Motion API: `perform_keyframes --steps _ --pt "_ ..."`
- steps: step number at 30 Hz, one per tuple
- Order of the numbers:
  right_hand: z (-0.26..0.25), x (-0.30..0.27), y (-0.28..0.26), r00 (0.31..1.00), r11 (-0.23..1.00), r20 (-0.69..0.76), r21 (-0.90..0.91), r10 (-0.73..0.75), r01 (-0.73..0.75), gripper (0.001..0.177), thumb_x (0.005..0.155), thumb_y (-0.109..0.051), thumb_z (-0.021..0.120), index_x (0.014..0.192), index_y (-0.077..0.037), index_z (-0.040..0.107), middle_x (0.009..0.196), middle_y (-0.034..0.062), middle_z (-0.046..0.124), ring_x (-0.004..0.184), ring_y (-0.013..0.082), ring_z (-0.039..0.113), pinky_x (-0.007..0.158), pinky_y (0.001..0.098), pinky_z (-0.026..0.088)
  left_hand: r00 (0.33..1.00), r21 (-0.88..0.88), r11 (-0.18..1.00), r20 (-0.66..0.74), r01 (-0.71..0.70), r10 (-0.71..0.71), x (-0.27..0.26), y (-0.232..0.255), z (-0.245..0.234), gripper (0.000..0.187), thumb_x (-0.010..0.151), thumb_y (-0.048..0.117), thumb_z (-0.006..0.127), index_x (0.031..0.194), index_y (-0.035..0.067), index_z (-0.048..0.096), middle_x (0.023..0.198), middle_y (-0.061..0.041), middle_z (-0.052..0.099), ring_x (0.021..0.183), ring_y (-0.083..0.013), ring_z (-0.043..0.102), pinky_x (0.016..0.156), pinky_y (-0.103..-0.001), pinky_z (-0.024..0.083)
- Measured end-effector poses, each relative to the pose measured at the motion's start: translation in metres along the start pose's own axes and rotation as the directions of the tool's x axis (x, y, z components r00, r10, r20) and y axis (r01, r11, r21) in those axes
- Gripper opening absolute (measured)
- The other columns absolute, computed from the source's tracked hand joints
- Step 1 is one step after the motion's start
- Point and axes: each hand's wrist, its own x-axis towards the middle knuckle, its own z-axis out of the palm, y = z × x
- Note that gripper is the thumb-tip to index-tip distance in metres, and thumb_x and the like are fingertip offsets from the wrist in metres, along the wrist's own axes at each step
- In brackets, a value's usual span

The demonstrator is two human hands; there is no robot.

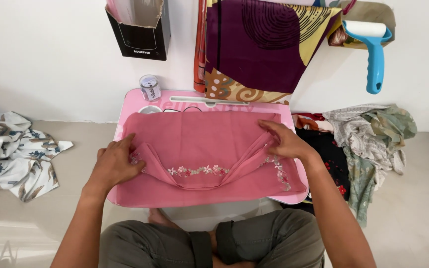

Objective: Unfolding, inspecting, folding a pink scarf and then cleaning it with a lint roller

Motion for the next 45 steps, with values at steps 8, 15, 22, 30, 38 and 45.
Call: perform_keyframes --steps 8,15,22,30,38,45 --pt "-0.004 0.011 0.006 0.990 0.944 0.089 -0.321 0.105 -0.072 0.059 0.064 -0.030 0.087 0.121 -0.020 0.076 0.112 0.0074 0.076 0.114 0.0317 0.067 0.101 0.0442 0.051 0.997 -0.063 0.998 0.080 -0.002 0.007 0.013 -0.013 0.002 0.062 0.077 0.046 0.075 0.129 0.014 0.069 0.115 -0.008 0.076 0.119 -0.0296 0.066 0.109 -0.053 0.042" --pt "-0.005 0.011 0.023 0.966 0.895 0.198 -0.442 0.164 -0.062 0.054 0.056 -0.054 0.096 0.096 -0.024 0.077 0.095 -0.0042 0.074 0.105 0.0215 0.070 0.100 0.0404 0.049 0.999 -0.439 0.898 -0.015 -0.039 0.035 -0.011 -0.004 -0.022 0.028 0.076 0.012 0.077 0.103 0.003 0.078 0.099 -0.022 0.078 0.108 -0.0408 0.072 0.098 -0.048 0.052" --pt "-0.011 -0.020 0.001 0.911 0.857 0.216 -0.465 0.352 -0.221 0.068 0.053 -0.038 0.099 0.115 -0.024 0.073 0.086 -0.0017 0.077 0.096 0.0207 0.075 0.092 0.0361 0.057 0.984 -0.639 0.749 -0.117 -0.175 0.131 -0.042 -0.015 -0.018 0.013 0.076 -0.006 0.067 0.089 -0.005 0.068 0.102 -0.027 0.080 0.105 -0.0405 0.075 0.098 -0.051 0.051" --pt "-0.015 -0.094 -0.034 0.987 0.870 0.106 -0.491 0.123 -0.056 0.018 0.064 -0.006 0.080 0.073 -0.011 0.066 0.077 -0.0073 0.073 0.083 0.0169 0.064 0.114 0.0357 0.032 0.983 -0.615 0.785 -0.177 -0.080 -0.039 -0.084 -0.021 -0.011 0.021 0.080 -0.004 0.068 0.098 -0.001 0.080 0.090 -0.008 0.082 0.083 -0.0182 0.072 0.074 -0.030 0.054" --pt "0.010 -0.114 -0.025 0.993 0.844 -0.044 -0.532 -0.112 0.071 0.068 0.056 -0.005 0.076 0.123 -0.015 0.068 0.127 -0.0007 0.069 0.116 0.0242 0.061 0.105 0.0393 0.040 0.893 -0.319 0.873 -0.381 -0.368 0.238 -0.089 -0.021 0.011 0.038 0.066 -0.002 0.074 0.104 0.007 0.079 0.108 -0.004 0.078 0.099 -0.0229 0.072 0.090 -0.035 0.055" --pt "0.005 -0.094 -0.038 0.954 0.905 -0.180 -0.398 -0.240 0.152 0.044 0.062 0.008 0.062 0.101 -0.005 0.078 0.100 0.0052 0.080 0.092 0.0276 0.072 0.085 0.0361 0.054 0.889 -0.381 0.860 -0.428 -0.339 0.161 -0.085 -0.012 -0.005 0.028 0.080 -0.002 0.072 0.107 0.003 0.078 0.109 -0.008 0.077 0.084 -0.0218 0.068 0.071 -0.032 0.052"
